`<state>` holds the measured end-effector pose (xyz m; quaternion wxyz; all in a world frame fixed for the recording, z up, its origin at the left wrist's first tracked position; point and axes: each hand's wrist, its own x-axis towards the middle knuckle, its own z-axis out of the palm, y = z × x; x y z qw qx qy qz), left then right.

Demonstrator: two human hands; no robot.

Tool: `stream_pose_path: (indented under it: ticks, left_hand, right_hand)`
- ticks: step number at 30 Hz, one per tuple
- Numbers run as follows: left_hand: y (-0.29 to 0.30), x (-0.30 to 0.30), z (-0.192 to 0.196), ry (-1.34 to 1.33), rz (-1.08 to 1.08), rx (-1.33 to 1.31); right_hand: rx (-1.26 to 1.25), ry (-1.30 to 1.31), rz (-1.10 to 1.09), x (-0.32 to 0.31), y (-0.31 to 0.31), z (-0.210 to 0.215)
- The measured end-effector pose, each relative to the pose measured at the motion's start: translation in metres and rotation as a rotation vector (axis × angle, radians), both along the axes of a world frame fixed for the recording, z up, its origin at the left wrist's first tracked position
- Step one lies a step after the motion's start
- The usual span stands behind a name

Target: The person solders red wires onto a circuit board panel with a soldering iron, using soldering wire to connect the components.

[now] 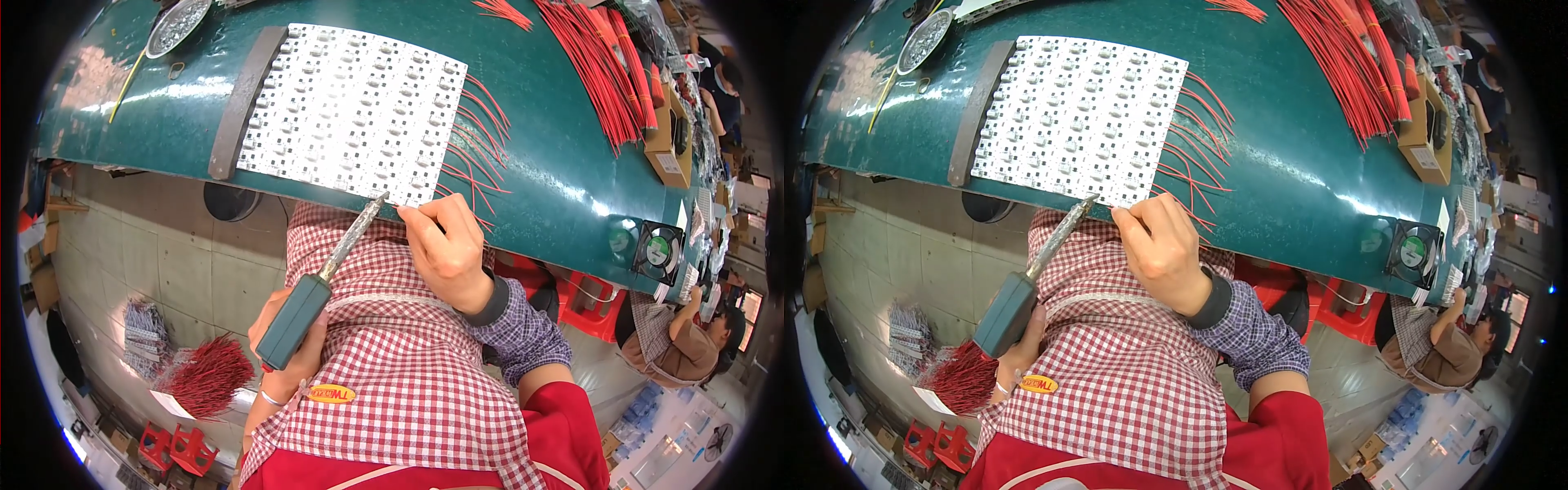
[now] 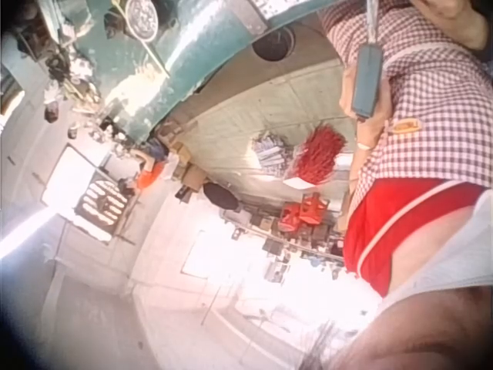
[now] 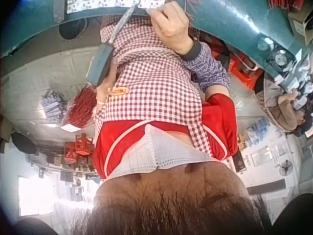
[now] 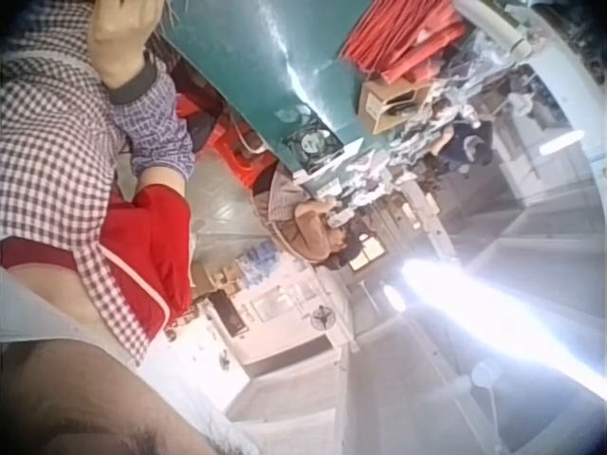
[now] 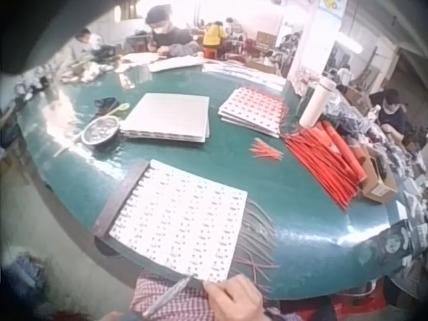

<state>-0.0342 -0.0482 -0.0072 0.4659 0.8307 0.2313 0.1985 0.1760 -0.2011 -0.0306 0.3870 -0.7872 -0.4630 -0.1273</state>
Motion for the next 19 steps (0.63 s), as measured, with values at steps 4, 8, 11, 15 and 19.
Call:
stream_pose_path:
  ticks: [4,8,11,15,19]
  left_hand:
    - [0.000,-0.001,-0.002,0.003,-0.018,-0.009]
    - [0.000,0.003,-0.002,0.018,0.000,-0.042]
    - [0.001,0.008,-0.001,-0.024,-0.024,0.024]
    - [0.002,0.010,0.001,0.003,-0.041,0.022]
    - [0.004,0.014,0.005,0.012,-0.078,0.016]
  right_hand:
    - [0.047,0.064,-0.007,0.001,0.001,0.013]
    - [0.033,0.117,-0.007,0.013,0.000,0.015]
    - [0.018,0.144,0.018,0.016,0.002,0.012]
    - [-0.004,0.175,0.019,0.016,0.003,0.010]
    - [-0.014,0.182,0.014,0.016,0.004,0.011]
